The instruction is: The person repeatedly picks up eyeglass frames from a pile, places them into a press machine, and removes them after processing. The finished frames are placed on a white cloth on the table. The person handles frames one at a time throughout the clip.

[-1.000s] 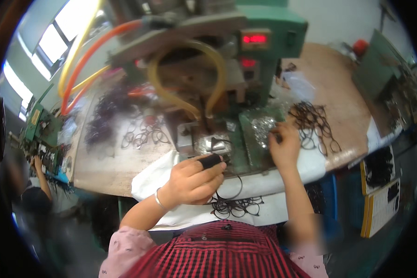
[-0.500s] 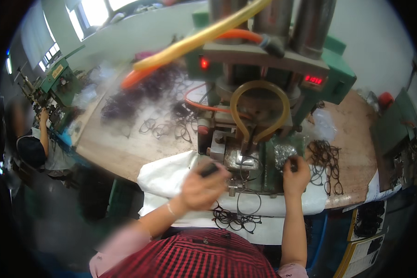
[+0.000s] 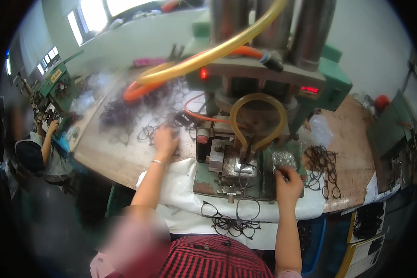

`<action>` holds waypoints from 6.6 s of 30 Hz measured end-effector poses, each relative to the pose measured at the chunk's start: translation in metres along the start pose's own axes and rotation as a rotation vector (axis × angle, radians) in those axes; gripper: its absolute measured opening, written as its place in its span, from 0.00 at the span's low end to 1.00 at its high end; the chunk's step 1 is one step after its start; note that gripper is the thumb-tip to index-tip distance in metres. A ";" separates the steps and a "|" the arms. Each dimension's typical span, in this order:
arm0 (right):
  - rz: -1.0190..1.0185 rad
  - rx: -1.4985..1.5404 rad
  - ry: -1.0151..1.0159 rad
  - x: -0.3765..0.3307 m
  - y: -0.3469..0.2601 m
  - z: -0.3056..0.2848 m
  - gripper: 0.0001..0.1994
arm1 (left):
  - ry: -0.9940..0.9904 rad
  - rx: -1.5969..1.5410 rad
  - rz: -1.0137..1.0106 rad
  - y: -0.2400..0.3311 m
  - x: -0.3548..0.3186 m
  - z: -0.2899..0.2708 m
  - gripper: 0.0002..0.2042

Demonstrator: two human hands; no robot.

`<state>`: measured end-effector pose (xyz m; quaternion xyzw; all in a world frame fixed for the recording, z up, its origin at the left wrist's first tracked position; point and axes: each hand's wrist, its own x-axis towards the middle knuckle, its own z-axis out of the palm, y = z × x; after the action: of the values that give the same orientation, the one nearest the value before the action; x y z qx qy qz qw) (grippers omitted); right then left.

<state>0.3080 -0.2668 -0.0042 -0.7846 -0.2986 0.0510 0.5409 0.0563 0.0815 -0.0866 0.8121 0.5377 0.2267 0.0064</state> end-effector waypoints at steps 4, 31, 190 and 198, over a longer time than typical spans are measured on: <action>0.053 0.014 0.155 -0.031 0.033 -0.042 0.06 | -0.073 -0.243 0.105 -0.047 -0.027 -0.031 0.08; 0.169 0.921 -0.282 -0.018 -0.106 0.026 0.29 | 0.375 -1.544 0.435 0.175 -0.053 -0.195 0.04; -0.021 0.564 -0.191 -0.016 -0.102 0.038 0.26 | -0.110 0.071 0.140 0.039 -0.075 -0.024 0.17; 0.070 0.507 -0.127 -0.008 -0.071 0.017 0.09 | 0.256 -1.122 0.003 0.098 -0.086 -0.160 0.04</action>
<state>0.2654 -0.2404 0.0498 -0.6293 -0.2824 0.1921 0.6981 0.0543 -0.0730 0.0507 0.6513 0.3304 0.5737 0.3708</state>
